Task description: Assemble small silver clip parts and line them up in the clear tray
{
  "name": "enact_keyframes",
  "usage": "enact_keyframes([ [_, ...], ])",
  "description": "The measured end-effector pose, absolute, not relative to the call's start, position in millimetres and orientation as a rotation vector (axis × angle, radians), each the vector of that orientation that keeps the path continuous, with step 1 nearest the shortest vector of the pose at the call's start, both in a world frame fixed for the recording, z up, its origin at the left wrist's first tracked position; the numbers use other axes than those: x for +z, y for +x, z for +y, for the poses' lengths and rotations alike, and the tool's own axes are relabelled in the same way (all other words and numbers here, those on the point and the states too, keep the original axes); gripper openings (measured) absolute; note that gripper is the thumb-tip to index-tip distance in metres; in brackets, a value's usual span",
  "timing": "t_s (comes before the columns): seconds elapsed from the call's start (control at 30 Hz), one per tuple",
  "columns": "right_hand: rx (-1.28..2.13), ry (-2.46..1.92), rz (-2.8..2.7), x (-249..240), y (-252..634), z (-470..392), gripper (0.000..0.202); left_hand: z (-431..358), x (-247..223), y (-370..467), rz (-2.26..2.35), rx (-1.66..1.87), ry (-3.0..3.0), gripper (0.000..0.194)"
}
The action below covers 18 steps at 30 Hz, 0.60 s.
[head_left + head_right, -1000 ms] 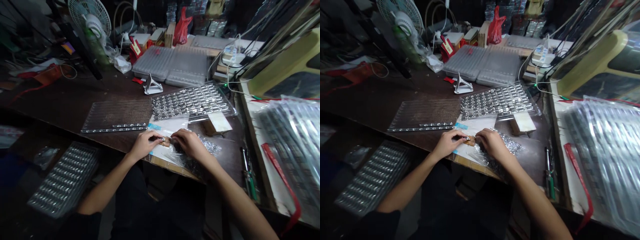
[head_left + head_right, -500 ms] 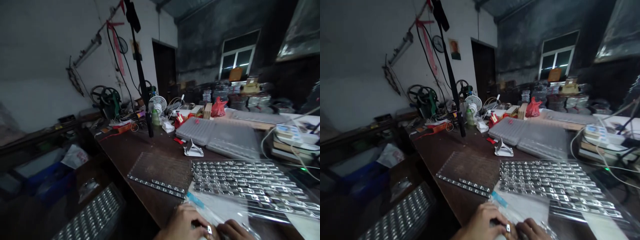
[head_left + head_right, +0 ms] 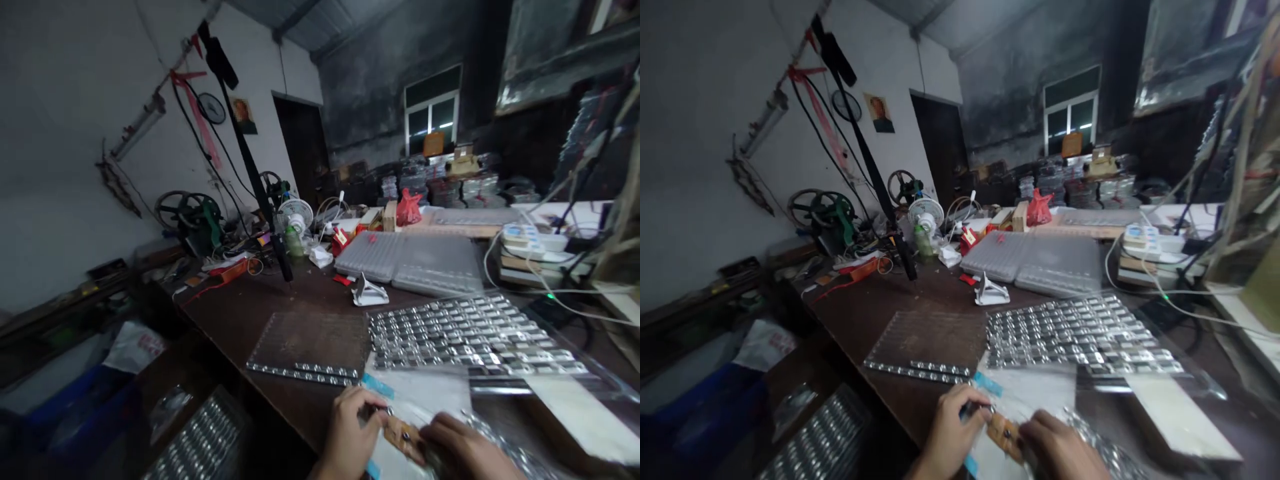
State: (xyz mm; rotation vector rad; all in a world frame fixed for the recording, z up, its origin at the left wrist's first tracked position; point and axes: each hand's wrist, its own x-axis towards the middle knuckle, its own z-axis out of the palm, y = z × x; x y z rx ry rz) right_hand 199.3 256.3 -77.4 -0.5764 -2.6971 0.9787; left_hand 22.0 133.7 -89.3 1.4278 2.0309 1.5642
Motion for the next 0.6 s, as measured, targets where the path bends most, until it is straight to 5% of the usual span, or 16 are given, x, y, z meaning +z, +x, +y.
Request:
enact_keyframes([
  [0.6,0.62,-0.518,-2.802,-61.9,181.9,226.0,0.02,122.5,-81.7,12.2,2.113,1.334,1.684,0.013],
])
